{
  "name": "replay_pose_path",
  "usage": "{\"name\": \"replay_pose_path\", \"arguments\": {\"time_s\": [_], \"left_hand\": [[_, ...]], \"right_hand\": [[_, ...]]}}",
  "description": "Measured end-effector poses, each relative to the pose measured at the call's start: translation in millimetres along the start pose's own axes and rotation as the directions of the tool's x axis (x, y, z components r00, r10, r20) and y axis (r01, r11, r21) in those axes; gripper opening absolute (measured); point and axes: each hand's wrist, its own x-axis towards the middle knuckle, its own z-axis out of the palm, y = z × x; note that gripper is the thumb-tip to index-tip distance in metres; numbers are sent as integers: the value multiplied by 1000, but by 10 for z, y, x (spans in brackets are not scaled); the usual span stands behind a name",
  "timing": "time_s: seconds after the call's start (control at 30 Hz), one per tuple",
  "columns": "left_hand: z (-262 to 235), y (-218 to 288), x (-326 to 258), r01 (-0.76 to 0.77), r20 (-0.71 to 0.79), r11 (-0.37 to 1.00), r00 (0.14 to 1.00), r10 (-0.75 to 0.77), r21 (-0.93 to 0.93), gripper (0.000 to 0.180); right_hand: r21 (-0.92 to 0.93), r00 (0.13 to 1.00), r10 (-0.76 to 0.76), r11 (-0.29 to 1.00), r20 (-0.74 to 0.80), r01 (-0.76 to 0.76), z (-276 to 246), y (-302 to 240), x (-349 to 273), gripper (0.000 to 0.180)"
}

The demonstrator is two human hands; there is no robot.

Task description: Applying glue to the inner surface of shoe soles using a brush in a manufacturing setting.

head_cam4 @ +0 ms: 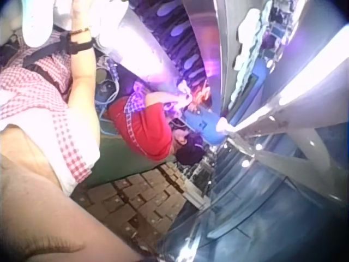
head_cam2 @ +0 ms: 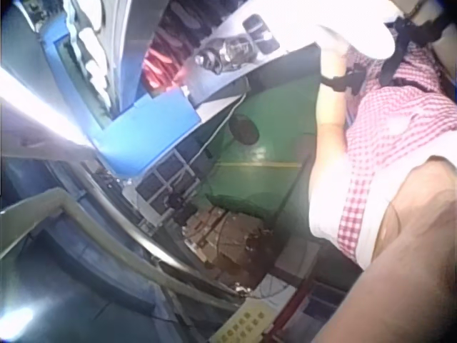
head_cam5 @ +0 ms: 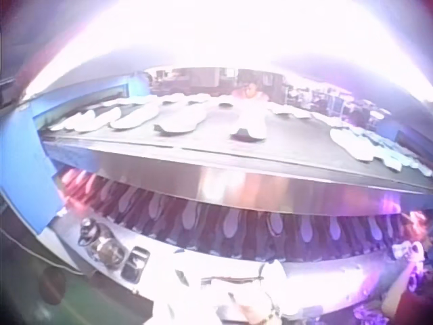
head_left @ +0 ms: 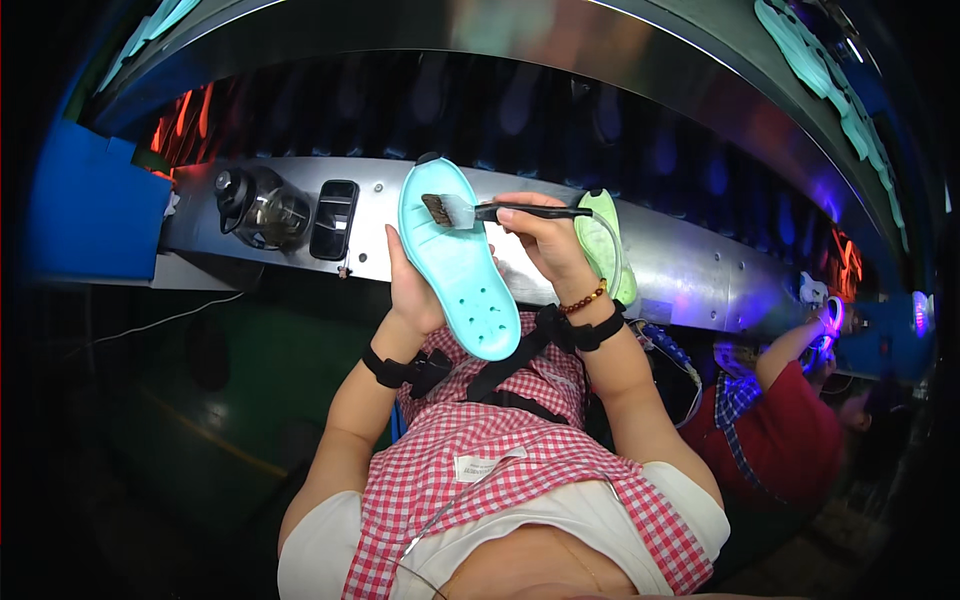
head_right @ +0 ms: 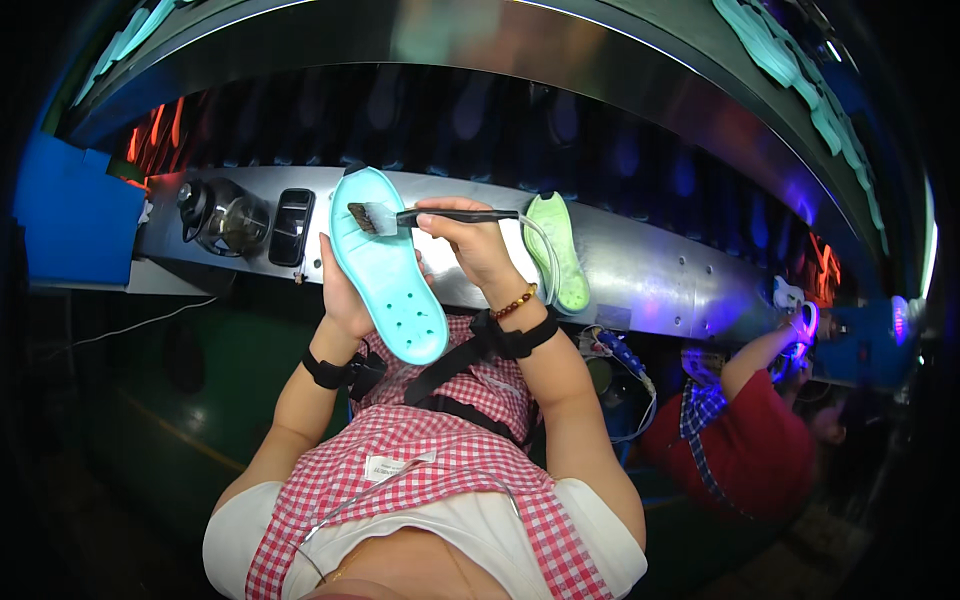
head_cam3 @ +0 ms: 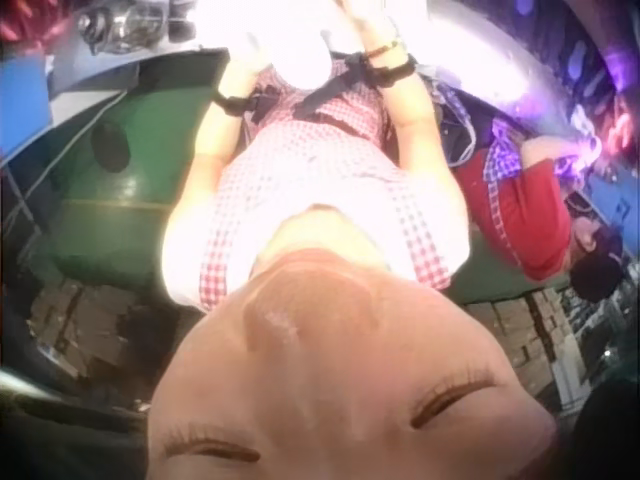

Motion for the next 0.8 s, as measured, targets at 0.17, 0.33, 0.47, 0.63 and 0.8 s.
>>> {"name": "replay_pose_path", "arguments": {"time_s": [0.17, 0.33, 0.47, 0.63, 0.8], "left_hand": [[-103, -113, -233, -28, 72, 998, 997, 32, -50, 84], [-148, -333, -301, -190, -55, 982, 980, 190, 9, 74], [-208, -367, -277, -254, -263, 964, 928, 266, 80, 70], [-308, -79, -360, -236, -132, 958, 957, 258, 161, 76], [-144, -141, -320, -139, 53, 987, 989, 135, 85, 80]], "right_hand": [[-159, 999, 37, 987, 2, -36, 100, 145, 28, 22], [-350, 983, -170, 918, 74, 185, 300, 248, -153, 18], [-737, 927, -270, 564, 261, 372, 432, 262, -444, 22], [-853, 916, 274, 507, 293, 121, 256, -89, -827, 21], [-506, 972, -26, 850, 235, 145, 315, -315, -762, 18]]}}
